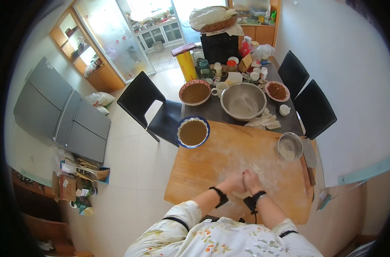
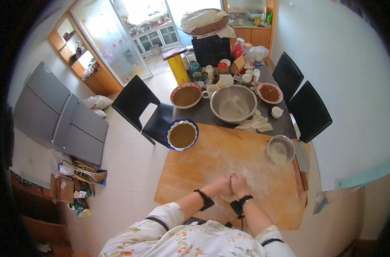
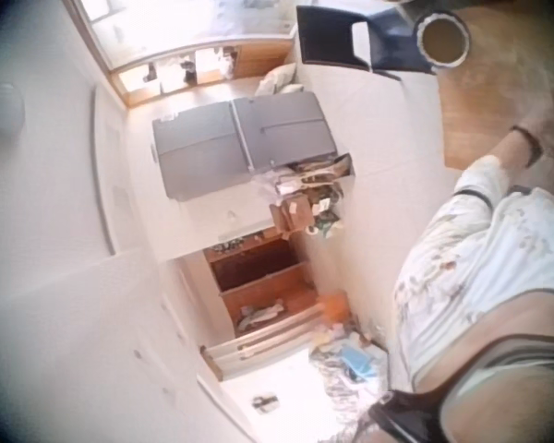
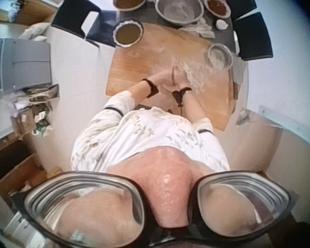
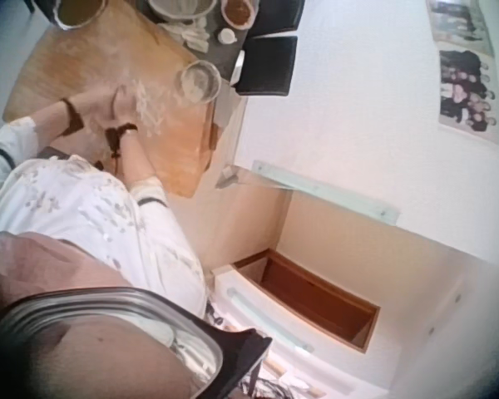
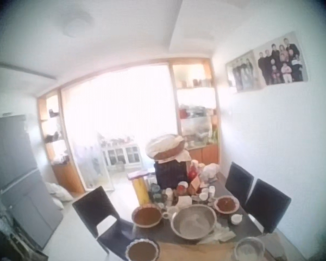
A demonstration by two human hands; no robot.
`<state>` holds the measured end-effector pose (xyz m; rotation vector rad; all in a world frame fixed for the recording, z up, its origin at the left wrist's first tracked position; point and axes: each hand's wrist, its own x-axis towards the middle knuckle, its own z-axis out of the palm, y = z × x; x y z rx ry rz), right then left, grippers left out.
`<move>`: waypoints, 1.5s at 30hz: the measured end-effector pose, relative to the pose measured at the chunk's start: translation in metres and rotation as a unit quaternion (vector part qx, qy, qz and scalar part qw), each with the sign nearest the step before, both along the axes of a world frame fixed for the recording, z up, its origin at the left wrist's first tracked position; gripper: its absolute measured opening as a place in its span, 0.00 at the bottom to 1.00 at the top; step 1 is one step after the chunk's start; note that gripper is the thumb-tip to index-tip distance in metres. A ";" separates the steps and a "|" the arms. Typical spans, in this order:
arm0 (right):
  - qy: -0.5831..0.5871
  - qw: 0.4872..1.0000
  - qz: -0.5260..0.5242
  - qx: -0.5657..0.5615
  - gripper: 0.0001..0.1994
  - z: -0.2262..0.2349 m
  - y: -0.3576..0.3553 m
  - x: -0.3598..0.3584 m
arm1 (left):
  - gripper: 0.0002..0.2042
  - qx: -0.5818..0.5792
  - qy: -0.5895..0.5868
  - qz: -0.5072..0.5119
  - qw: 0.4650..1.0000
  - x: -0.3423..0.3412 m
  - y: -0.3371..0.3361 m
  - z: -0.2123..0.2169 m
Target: The person kneads dough on a floured wooden board using both hands, then walks to a kitchen area and stirs food in a pot using a ladle before returning to the board.
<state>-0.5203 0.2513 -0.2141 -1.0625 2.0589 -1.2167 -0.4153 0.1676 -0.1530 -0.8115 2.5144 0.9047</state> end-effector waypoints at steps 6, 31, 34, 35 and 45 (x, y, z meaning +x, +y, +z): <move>0.215 0.970 -0.025 -0.108 0.10 0.000 0.059 0.050 | 0.34 -0.085 0.164 0.034 0.982 0.061 0.078 -0.036; 0.122 0.992 0.030 -0.028 0.13 0.002 0.018 0.018 | 0.33 -0.072 0.090 -0.014 0.993 0.016 0.022 -0.017; 0.093 0.995 0.031 0.028 0.12 0.007 0.013 0.012 | 0.35 -0.040 0.144 -0.012 0.989 0.019 0.019 -0.049; 0.093 0.995 0.024 0.036 0.12 0.002 0.030 0.012 | 0.35 -0.032 0.146 -0.019 0.989 0.025 0.033 -0.054; 0.214 0.967 0.111 -0.086 0.16 -0.010 0.077 0.059 | 0.33 -0.176 0.173 -0.108 0.963 0.079 0.071 -0.057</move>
